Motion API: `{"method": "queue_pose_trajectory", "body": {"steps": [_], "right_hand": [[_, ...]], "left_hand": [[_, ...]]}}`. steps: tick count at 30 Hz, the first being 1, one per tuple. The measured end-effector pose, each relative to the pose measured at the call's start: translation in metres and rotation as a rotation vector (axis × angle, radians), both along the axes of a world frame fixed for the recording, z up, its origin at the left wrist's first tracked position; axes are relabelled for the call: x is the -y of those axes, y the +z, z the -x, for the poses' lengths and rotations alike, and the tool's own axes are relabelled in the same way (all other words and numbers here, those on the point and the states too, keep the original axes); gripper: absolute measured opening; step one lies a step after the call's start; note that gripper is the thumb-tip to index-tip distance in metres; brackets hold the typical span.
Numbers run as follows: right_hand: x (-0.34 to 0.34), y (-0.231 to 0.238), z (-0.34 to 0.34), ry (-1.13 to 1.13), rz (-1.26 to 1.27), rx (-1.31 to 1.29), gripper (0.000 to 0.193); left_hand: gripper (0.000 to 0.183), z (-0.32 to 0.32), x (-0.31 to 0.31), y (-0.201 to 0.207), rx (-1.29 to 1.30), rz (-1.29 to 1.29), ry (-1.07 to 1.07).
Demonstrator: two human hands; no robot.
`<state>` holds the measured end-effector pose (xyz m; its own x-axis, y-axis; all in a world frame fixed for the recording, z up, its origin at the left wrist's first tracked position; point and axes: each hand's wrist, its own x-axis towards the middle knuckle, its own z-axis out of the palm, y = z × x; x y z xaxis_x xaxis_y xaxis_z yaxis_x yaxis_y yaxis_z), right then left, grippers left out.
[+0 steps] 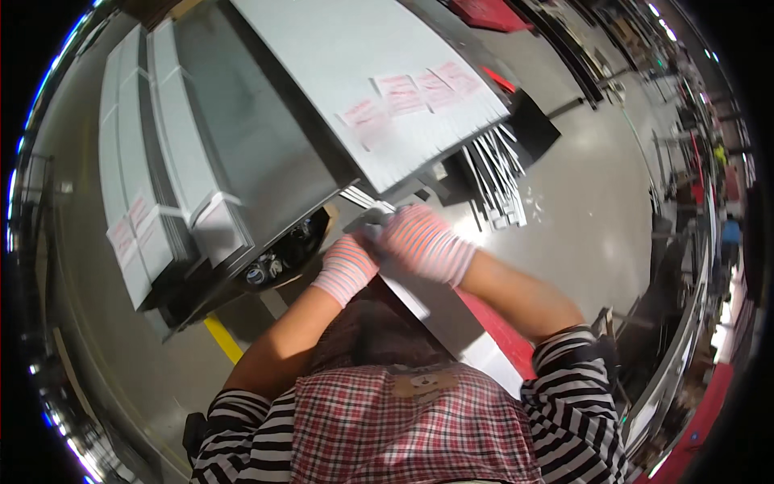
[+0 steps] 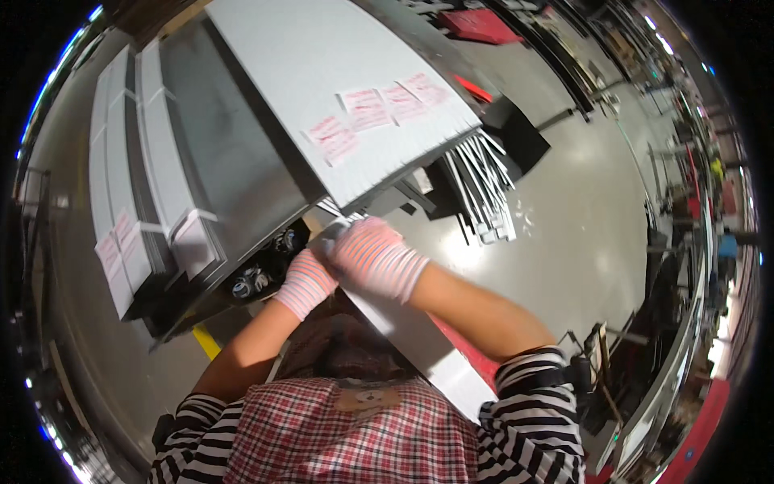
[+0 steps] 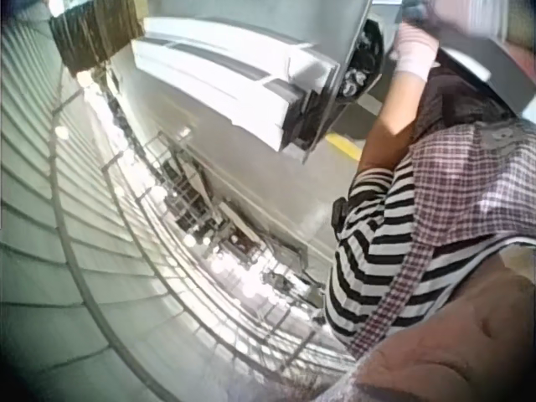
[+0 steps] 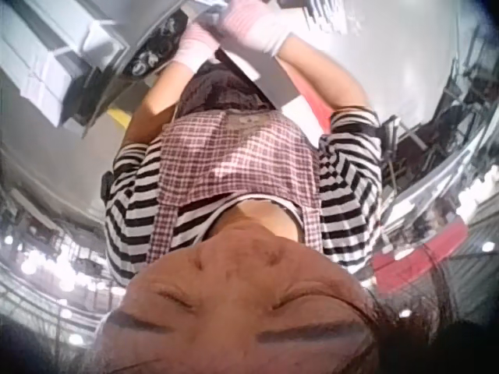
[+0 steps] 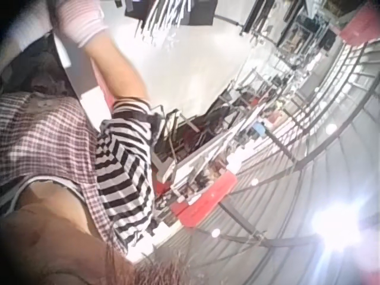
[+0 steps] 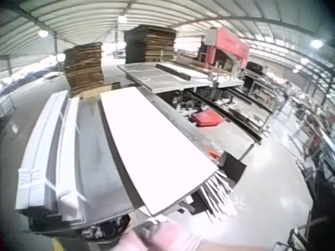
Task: Applying adhesive tape to long white building panels and moving a stack of processed panels across a factory floor.
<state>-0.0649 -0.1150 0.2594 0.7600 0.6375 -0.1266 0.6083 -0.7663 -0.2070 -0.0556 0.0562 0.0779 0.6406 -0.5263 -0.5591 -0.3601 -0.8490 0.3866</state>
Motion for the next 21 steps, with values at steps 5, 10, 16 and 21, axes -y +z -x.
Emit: {"method": "queue_pose_trajectory", "body": {"steps": [5,10,16,21], "right_hand": [[0.073,-0.085,-0.024,-0.232,-0.224,-0.291,0.016],[0.065,-0.091,-0.035,-0.343,-0.52,-0.702,0.018],[0.086,-0.11,-0.035,-0.464,0.448,-0.346,0.026],[0.079,-0.035,0.089,-1.284,-1.257,-0.183,0.049]], "left_hand": [[0.069,0.001,0.018,0.135,-0.078,0.107,0.163],[0.036,0.032,0.039,0.108,0.366,0.429,-0.269],[0.029,0.04,0.062,0.088,0.45,0.53,-0.402],[0.034,0.04,0.039,0.078,0.476,0.523,-0.353]]}}
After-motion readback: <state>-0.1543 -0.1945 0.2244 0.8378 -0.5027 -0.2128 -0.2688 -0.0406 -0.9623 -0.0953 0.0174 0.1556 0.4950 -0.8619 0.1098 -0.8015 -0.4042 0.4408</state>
